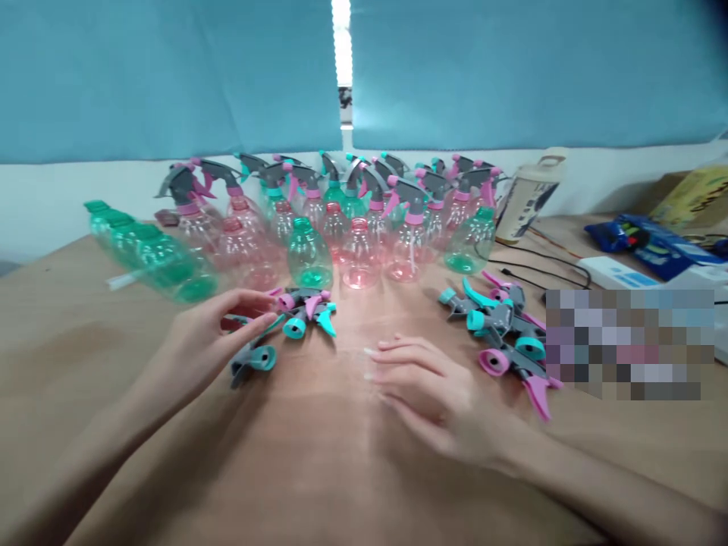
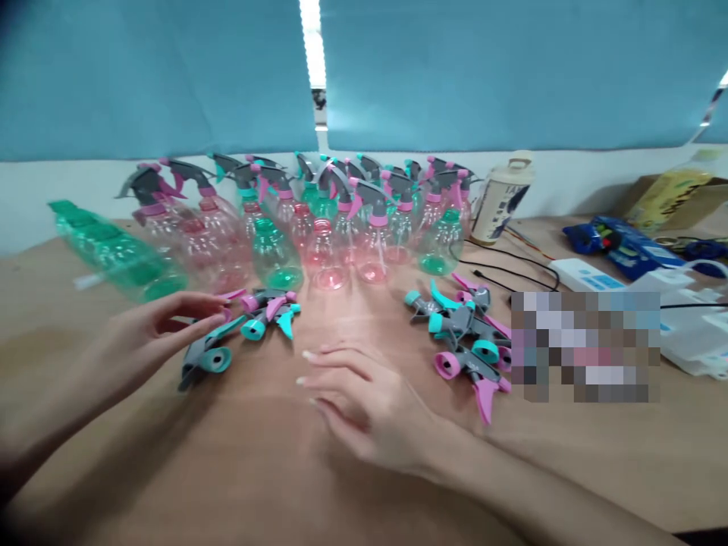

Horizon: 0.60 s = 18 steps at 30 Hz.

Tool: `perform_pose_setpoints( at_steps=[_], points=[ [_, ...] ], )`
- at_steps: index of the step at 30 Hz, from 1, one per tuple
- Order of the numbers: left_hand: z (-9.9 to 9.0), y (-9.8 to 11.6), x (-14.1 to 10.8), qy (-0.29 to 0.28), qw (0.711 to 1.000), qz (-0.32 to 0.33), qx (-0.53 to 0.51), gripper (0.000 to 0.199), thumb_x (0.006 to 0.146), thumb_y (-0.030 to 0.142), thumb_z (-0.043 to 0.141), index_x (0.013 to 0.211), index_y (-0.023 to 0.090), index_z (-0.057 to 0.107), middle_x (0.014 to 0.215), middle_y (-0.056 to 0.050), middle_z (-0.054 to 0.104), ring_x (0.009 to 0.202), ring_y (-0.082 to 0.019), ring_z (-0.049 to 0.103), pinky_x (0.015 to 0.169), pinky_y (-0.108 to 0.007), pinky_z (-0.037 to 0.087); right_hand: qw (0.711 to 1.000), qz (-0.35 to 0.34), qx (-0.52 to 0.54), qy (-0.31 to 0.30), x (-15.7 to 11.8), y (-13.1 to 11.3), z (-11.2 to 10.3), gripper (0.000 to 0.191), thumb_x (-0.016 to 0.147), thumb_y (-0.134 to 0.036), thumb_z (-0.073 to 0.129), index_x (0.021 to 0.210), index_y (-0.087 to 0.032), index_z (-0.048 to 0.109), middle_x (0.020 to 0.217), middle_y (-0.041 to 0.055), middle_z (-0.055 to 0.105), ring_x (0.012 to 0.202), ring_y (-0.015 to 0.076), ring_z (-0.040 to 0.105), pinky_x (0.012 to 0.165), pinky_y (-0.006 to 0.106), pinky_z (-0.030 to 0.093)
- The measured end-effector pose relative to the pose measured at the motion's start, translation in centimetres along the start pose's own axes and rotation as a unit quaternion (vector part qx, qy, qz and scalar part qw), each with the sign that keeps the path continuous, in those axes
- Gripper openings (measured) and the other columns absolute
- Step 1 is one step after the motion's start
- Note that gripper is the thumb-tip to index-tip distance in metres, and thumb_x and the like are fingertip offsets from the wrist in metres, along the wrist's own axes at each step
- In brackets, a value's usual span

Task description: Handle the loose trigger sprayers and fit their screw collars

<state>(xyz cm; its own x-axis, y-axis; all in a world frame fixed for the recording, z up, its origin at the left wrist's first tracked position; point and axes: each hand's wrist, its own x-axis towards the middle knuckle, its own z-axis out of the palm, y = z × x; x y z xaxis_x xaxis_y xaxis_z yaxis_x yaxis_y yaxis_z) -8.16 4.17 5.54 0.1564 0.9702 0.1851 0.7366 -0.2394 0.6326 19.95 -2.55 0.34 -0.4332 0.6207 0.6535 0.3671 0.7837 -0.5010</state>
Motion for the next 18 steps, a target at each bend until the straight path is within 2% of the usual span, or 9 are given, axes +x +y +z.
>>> perform_pose_setpoints(
  at_steps=[4, 8, 11, 13, 16, 18],
  points=[
    [-0.7, -2.9, -1.1, 0.036, 0.998, 0.022, 0.053, 0.033, 0.081, 0.051, 0.054, 0.1, 0.025, 0.063, 0.097, -0.005, 0.067, 0.081, -0.024, 0.064, 0.065, -0.029, 0.05, 0.997, 0.04, -0.049, -0.033, 0.6, 0.9, 0.8, 0.029, 0.085, -0.019, 0.054, 0.114, -0.022, 0.056, 0.114, 0.0083, 0.062, 0.112, 0.0212, 0.055, 0.098, 0.043, 0.045],
    [-1.1, -4.1, -1.5, 0.039, 0.993, 0.075, 0.083, 0.028, 0.089, 0.043, 0.044, 0.099, 0.025, 0.064, 0.097, -0.004, 0.064, 0.082, -0.022, 0.06, 0.067, -0.03, 0.046, 0.991, 0.081, -0.085, -0.065, 1.7, 1.8, 2.3, 0.032, 0.085, -0.022, 0.055, 0.117, -0.022, 0.054, 0.117, 0.0087, 0.06, 0.112, 0.0232, 0.055, 0.096, 0.044, 0.046],
    [-1.1, -4.3, -1.0, 0.009, 0.99, 0.108, 0.086, 0.027, 0.091, 0.037, 0.041, 0.099, 0.024, 0.064, 0.101, -0.005, 0.063, 0.087, -0.022, 0.059, 0.069, -0.03, 0.045, 0.988, 0.09, -0.101, -0.07, 3.0, 2.4, 3.9, 0.037, 0.084, -0.022, 0.055, 0.121, -0.021, 0.05, 0.119, 0.009, 0.058, 0.111, 0.0227, 0.054, 0.095, 0.044, 0.045],
    [-1.0, -4.2, -0.1, -0.024, 0.982, 0.157, 0.098, 0.028, 0.091, 0.032, 0.039, 0.101, 0.024, 0.064, 0.104, -0.006, 0.063, 0.094, -0.023, 0.058, 0.077, -0.032, 0.044, 0.988, 0.089, -0.108, -0.068, 3.8, 2.8, 4.9, 0.04, 0.083, -0.02, 0.056, 0.123, -0.02, 0.048, 0.12, 0.0096, 0.057, 0.113, 0.0226, 0.052, 0.096, 0.044, 0.045],
    [-0.5, -4.1, 1.6, -0.082, 0.958, 0.232, 0.145, 0.03, 0.091, 0.025, 0.037, 0.102, 0.023, 0.065, 0.106, -0.007, 0.062, 0.101, -0.023, 0.054, 0.086, -0.036, 0.042, 0.988, 0.086, -0.113, -0.063, 4.5, 3.4, 6.2, 0.043, 0.081, -0.021, 0.057, 0.123, -0.021, 0.047, 0.12, 0.01, 0.055, 0.113, 0.0239, 0.052, 0.095, 0.046, 0.044],
    [0.0, -3.8, 2.6, -0.114, 0.94, 0.275, 0.168, 0.03, 0.09, 0.021, 0.039, 0.104, 0.024, 0.065, 0.106, -0.007, 0.061, 0.101, -0.023, 0.052, 0.085, -0.037, 0.043, 0.988, 0.08, -0.115, -0.064, 4.6, 3.6, 6.7, 0.043, 0.082, -0.022, 0.058, 0.123, -0.021, 0.047, 0.12, 0.0099, 0.055, 0.113, 0.0241, 0.052, 0.094, 0.046, 0.045]
  ],
)
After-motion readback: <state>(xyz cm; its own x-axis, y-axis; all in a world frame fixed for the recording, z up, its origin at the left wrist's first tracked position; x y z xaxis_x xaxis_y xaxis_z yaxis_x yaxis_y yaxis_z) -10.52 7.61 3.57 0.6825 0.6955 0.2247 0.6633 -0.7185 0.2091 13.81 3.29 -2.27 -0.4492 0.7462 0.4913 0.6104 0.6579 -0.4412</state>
